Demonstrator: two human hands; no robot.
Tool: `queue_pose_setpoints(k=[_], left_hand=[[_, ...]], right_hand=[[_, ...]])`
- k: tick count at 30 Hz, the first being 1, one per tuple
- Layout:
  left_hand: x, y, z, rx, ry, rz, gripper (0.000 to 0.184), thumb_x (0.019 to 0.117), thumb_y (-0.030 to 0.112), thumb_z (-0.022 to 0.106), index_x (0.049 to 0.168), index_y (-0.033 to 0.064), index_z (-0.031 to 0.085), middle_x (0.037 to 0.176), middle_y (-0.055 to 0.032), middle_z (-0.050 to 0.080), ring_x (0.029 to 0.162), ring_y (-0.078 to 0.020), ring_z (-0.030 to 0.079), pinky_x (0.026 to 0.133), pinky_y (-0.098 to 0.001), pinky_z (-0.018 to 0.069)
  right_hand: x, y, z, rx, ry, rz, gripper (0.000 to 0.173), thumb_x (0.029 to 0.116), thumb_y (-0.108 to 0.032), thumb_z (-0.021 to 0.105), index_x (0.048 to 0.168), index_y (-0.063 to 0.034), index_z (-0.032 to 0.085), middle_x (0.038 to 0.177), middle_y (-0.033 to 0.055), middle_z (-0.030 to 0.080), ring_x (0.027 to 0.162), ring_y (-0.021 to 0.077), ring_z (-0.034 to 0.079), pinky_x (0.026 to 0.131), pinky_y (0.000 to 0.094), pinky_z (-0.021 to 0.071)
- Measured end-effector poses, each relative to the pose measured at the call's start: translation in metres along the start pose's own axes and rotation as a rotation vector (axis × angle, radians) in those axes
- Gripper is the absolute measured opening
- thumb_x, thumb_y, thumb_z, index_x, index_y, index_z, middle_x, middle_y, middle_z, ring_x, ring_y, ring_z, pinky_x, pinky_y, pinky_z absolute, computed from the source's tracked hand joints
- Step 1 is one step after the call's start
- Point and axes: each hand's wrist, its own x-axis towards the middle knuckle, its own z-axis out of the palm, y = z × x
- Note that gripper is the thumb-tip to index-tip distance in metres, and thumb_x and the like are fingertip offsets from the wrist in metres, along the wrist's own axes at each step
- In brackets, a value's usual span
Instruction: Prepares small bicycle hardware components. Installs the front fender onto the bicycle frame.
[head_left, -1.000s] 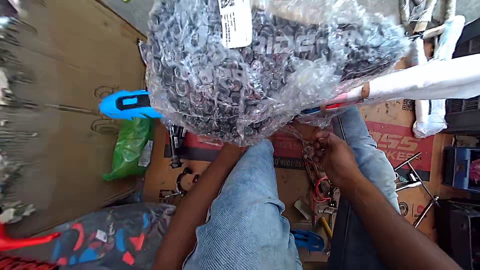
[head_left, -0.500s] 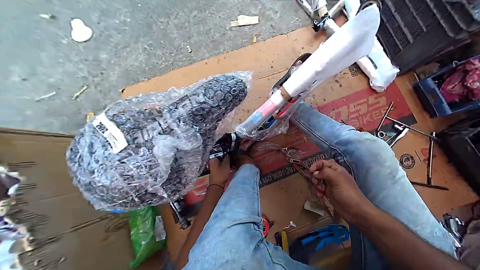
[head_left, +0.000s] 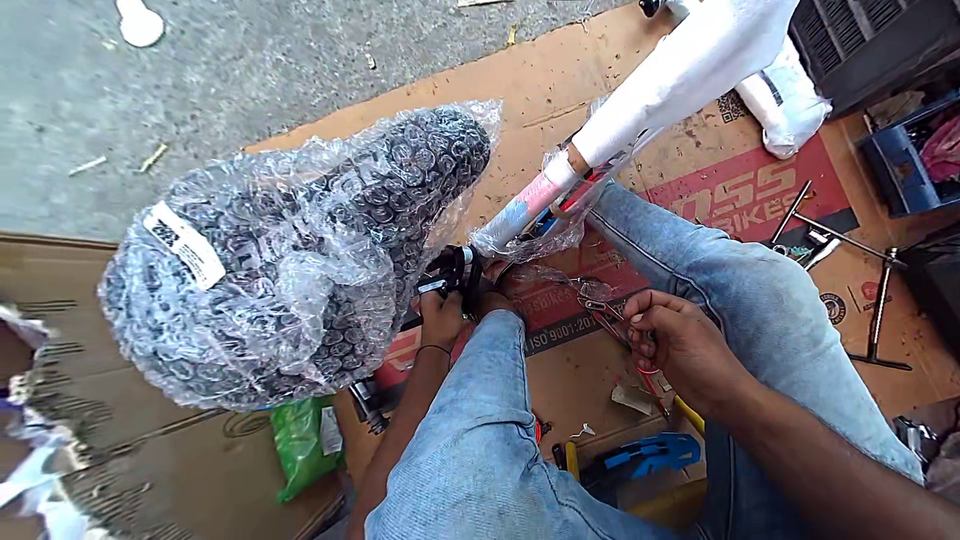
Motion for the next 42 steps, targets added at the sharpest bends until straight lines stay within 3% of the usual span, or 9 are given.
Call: queue_pose_setpoints(k=[5,9,13,16,21,25,29,36,42], left_hand=[[0.008,0.006,-0.004,0.056,-0.044,-0.032,0.037,0.0941,-0.005,0.052,0.130,-0.0020,0.055,0.120,-0.0133,0.066,0.107,-0.0133,0.065,0.095,-0.0350,0.0535],[0.005,0.013,-0.001,0.113,-0.030,-0.061,0.039,0.0913,-0.001,0.058,0.130,-0.0007,0.054,0.115,-0.0146,0.065,0.101,-0.0173,0.065,0.089,-0.0395,0.0543],[0.005,0.011,0.005,0.225,0.012,0.009,0.056,0.0789,0.015,0.087,0.126,0.0016,0.059,0.109,-0.0134,0.069,0.098,-0.0202,0.068,0.091,-0.0449,0.0554],[0.006,0.013,0.002,0.280,-0.003,0.015,0.072,0.0716,0.024,0.095,0.130,0.0038,0.058,0.115,-0.0128,0.070,0.107,-0.0193,0.068,0.100,-0.0456,0.0532],[0.009,0.016,-0.001,0.419,-0.031,-0.024,0.066,0.0798,0.031,0.090,0.130,0.0012,0.059,0.116,-0.0187,0.069,0.111,-0.0286,0.067,0.102,-0.0553,0.0510],[0.007,0.017,-0.002,0.371,-0.019,-0.067,0.058,0.0817,0.031,0.089,0.124,0.0017,0.062,0.107,-0.0150,0.070,0.101,-0.0238,0.069,0.095,-0.0503,0.0542],[0.006,0.025,-0.001,0.448,-0.059,-0.141,0.059,0.0835,0.030,0.087,0.127,0.0003,0.059,0.112,-0.0190,0.069,0.107,-0.0297,0.067,0.098,-0.0560,0.0509],[0.008,0.035,0.002,0.526,-0.059,-0.199,0.055,0.0832,0.027,0.086,0.123,-0.0008,0.061,0.108,-0.0212,0.069,0.102,-0.0342,0.068,0.093,-0.0616,0.0513],[0.006,0.052,0.017,0.644,0.003,-0.276,0.068,0.0777,0.020,0.088,0.132,-0.0032,0.056,0.124,-0.0278,0.063,0.118,-0.0416,0.061,0.102,-0.0649,0.0446]], right_hand=[[-0.001,0.013,0.006,0.046,0.058,0.059,0.021,0.1008,-0.014,0.044,0.094,-0.0128,0.065,0.077,0.0038,0.060,0.059,0.0108,0.055,0.055,0.0258,0.0496],[0.010,0.016,0.014,0.155,0.077,0.108,0.025,0.0969,-0.002,0.039,0.092,-0.0091,0.062,0.085,0.0062,0.064,0.064,0.0143,0.060,0.061,0.0312,0.0553],[0.016,0.026,0.020,0.184,0.073,0.173,0.025,0.0981,0.000,0.038,0.094,-0.0087,0.061,0.086,0.0074,0.065,0.066,0.0151,0.062,0.061,0.0313,0.0557],[0.024,0.034,0.022,0.168,0.084,0.229,0.022,0.0964,0.000,0.041,0.091,-0.0087,0.061,0.084,0.0064,0.063,0.067,0.0149,0.062,0.063,0.0319,0.0556],[0.033,0.039,0.022,0.134,0.074,0.278,0.018,0.0954,-0.004,0.045,0.092,-0.0098,0.061,0.084,0.0045,0.062,0.067,0.0134,0.060,0.064,0.0312,0.0552],[0.040,0.042,0.026,0.112,0.100,0.298,0.018,0.0953,-0.002,0.045,0.093,-0.0111,0.060,0.084,0.0033,0.061,0.068,0.0132,0.060,0.064,0.0308,0.0544],[0.065,0.054,0.040,0.175,0.185,0.358,0.019,0.0973,0.002,0.040,0.101,-0.0074,0.056,0.085,0.0053,0.062,0.067,0.0155,0.062,0.062,0.0325,0.0558],[0.099,0.091,0.054,0.129,0.215,0.417,0.020,0.1084,-0.011,0.039,0.108,-0.0051,0.057,0.089,0.0067,0.064,0.067,0.0146,0.064,0.059,0.0301,0.0558],[0.131,0.144,0.030,-0.087,0.265,0.398,0.017,0.1055,-0.006,0.043,0.111,-0.0018,0.059,0.097,0.0130,0.069,0.077,0.0204,0.070,0.069,0.0375,0.0590]])
